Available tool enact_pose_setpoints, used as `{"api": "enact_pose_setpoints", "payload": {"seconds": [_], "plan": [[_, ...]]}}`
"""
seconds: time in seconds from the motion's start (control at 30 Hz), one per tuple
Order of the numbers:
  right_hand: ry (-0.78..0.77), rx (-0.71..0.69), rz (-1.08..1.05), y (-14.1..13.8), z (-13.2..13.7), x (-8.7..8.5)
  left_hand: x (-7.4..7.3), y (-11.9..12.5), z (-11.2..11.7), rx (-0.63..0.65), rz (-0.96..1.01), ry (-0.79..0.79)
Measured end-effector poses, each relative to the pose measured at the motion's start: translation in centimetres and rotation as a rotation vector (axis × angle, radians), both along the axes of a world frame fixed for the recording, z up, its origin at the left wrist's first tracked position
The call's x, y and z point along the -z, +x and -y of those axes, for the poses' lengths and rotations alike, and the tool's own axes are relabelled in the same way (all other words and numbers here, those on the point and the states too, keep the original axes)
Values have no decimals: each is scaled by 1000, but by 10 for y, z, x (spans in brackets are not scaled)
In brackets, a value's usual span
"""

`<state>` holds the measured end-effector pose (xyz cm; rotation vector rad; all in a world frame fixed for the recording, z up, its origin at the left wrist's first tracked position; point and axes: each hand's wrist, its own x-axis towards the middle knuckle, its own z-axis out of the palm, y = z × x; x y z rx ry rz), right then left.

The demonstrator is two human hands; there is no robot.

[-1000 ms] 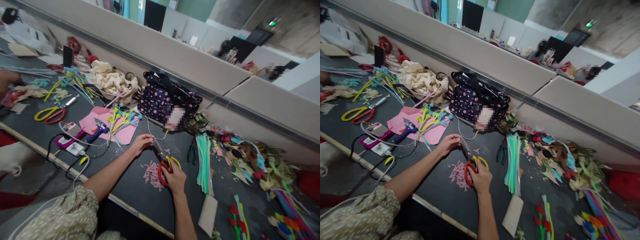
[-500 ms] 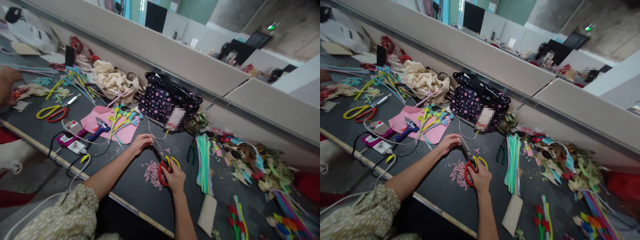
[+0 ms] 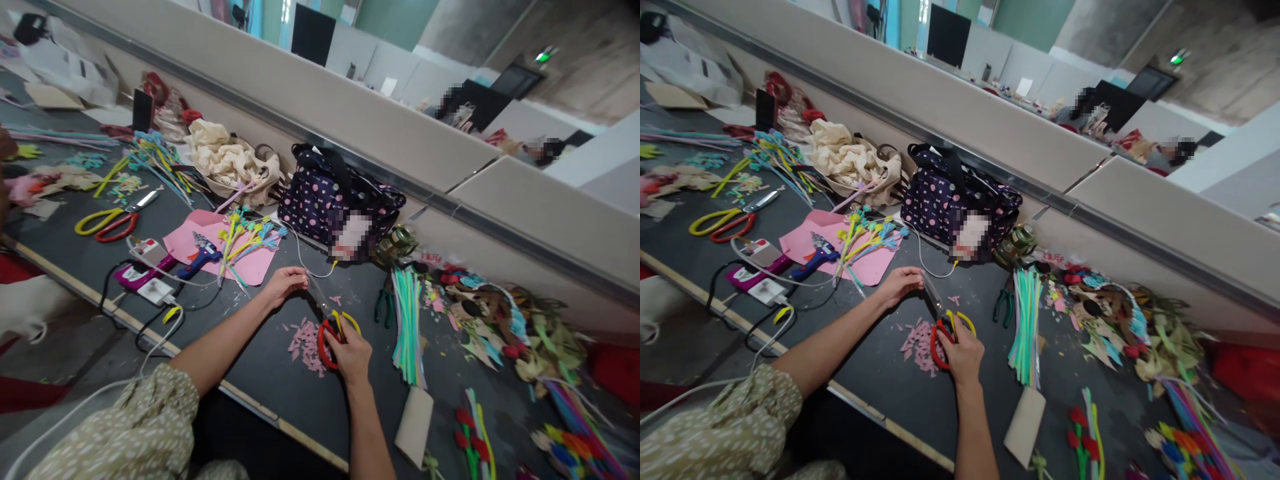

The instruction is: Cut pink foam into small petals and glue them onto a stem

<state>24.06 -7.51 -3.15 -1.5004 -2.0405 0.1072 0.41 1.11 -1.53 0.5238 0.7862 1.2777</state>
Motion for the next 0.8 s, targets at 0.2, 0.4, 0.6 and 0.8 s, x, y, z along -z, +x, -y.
{"api": "enact_pose_setpoints", "payload": {"seconds": [0.2,0.4,0.6,0.8], "plan": [[75,-25,39,2,-1,2,-1,0,0,-5,1,-16],[112,-47,62,3,0,-1,0,0,0,-1,-10,0],[110,-55,89,3,0,-4,1,-1,0,10,-9,21],[124,10,28,1,1,-8,-1,-1,1,26,-16,38]]}}
